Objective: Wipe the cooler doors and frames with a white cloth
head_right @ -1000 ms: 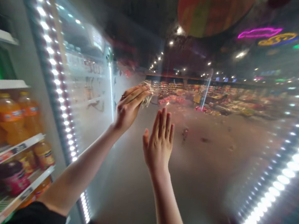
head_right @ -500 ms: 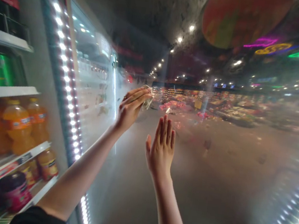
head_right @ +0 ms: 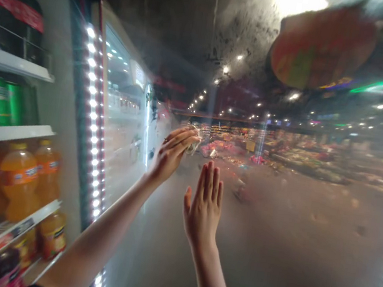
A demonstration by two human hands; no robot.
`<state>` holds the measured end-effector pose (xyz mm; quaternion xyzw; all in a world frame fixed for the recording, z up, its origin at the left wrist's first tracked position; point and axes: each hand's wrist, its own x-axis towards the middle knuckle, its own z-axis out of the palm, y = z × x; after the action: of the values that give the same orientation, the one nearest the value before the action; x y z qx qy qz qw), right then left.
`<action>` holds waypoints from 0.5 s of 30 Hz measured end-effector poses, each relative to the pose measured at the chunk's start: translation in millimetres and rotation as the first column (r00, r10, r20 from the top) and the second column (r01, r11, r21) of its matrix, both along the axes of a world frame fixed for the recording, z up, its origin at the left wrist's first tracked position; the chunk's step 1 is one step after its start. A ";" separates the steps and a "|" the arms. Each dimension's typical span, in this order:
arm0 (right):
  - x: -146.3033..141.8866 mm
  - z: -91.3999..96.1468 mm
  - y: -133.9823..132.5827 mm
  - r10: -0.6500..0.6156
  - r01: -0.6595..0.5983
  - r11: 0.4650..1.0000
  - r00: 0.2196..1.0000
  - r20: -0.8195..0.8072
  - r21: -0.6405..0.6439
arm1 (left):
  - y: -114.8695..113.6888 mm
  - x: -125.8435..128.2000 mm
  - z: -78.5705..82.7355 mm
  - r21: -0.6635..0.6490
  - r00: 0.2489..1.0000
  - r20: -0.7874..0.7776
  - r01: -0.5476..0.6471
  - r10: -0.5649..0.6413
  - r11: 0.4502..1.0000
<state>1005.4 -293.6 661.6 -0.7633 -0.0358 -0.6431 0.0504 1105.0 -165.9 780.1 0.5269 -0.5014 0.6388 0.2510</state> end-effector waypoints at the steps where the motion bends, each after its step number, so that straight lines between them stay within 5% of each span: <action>1: 1.3 1.1 4.1 0.010 -0.010 1.000 1.000 -0.004 -0.011 | 2.9 5.3 9.3 -0.059 1.000 0.013 0.007 -0.006 0.998; 5: 9.5 3.2 18.2 0.037 -0.039 0.999 0.998 -0.046 -0.039 | -4.1 17.0 36.9 -0.148 0.998 0.039 0.047 -0.041 0.988; 11: 24.8 -0.9 23.2 0.033 -0.037 0.997 0.998 -0.056 -0.066 | 15.1 14.7 5.4 -0.003 0.998 -0.002 0.062 -0.062 0.998; 15: 28.0 -2.1 23.5 -0.004 0.000 0.997 0.999 -0.046 -0.083 | 42.0 34.4 19.9 -0.122 0.998 -0.001 0.069 -0.070 0.990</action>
<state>1033.4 -270.2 659.4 -0.7793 -0.0606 -0.6234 0.0190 1139.4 -123.9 800.1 0.4943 -0.4788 0.6578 0.3061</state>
